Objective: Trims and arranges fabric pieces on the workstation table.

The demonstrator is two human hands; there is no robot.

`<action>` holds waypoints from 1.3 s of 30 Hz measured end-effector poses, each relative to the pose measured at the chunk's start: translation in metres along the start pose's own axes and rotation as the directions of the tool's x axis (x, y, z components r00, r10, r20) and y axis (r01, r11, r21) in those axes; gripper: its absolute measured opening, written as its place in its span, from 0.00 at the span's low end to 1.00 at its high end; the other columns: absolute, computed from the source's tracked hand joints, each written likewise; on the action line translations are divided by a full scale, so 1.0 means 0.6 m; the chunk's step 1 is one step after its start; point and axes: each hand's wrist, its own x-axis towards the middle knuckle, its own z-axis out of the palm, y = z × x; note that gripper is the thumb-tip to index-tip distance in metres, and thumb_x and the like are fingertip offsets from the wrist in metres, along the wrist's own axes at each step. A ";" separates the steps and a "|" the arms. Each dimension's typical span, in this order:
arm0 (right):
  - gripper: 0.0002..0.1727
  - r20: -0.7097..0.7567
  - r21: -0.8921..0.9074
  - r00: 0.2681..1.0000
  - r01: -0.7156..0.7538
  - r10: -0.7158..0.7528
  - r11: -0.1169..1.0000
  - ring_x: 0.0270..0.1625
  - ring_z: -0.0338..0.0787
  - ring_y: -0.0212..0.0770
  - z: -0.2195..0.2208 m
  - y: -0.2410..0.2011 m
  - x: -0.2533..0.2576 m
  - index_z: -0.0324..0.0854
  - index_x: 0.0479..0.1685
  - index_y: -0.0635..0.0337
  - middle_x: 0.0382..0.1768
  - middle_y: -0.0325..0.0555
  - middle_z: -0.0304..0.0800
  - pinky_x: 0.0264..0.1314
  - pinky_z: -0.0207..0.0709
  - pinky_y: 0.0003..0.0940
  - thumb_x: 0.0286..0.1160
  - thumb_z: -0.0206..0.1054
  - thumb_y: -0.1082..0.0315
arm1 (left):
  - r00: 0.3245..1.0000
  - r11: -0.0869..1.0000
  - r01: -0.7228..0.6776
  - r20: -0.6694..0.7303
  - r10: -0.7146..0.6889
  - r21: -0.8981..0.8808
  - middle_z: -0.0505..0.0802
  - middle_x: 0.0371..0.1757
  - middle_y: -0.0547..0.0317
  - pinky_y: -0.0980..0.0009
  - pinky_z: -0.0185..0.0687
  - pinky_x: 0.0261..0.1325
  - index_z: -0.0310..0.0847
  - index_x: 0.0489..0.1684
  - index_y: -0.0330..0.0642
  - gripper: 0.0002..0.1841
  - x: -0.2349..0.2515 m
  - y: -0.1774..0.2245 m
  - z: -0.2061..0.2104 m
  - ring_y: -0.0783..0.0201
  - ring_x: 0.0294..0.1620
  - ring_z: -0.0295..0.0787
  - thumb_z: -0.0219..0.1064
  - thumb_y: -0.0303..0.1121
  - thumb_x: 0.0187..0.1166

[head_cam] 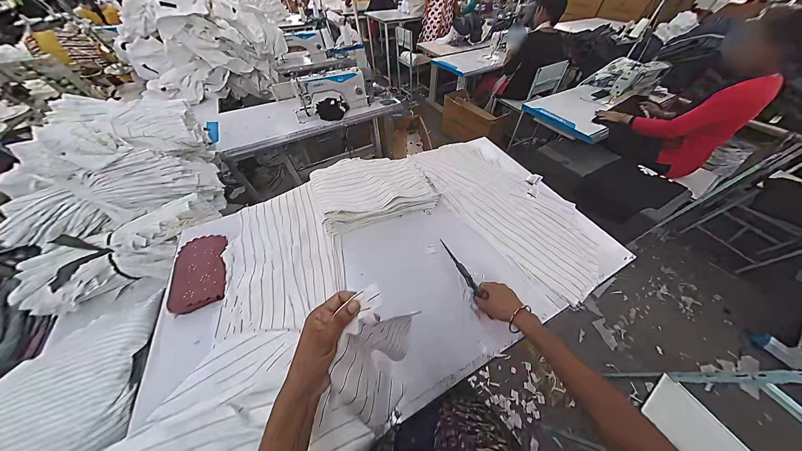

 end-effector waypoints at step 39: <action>0.20 0.136 0.538 0.741 0.503 -0.658 0.677 0.20 0.70 0.15 0.008 -0.060 -0.174 0.74 0.34 0.51 0.17 0.22 0.70 0.25 0.61 0.15 0.73 0.75 0.47 | 0.944 0.918 -0.215 -0.168 0.282 0.333 0.91 0.26 0.78 0.89 0.76 0.29 0.83 0.40 0.41 0.02 0.017 -0.001 0.068 0.87 0.24 0.82 0.66 0.26 0.79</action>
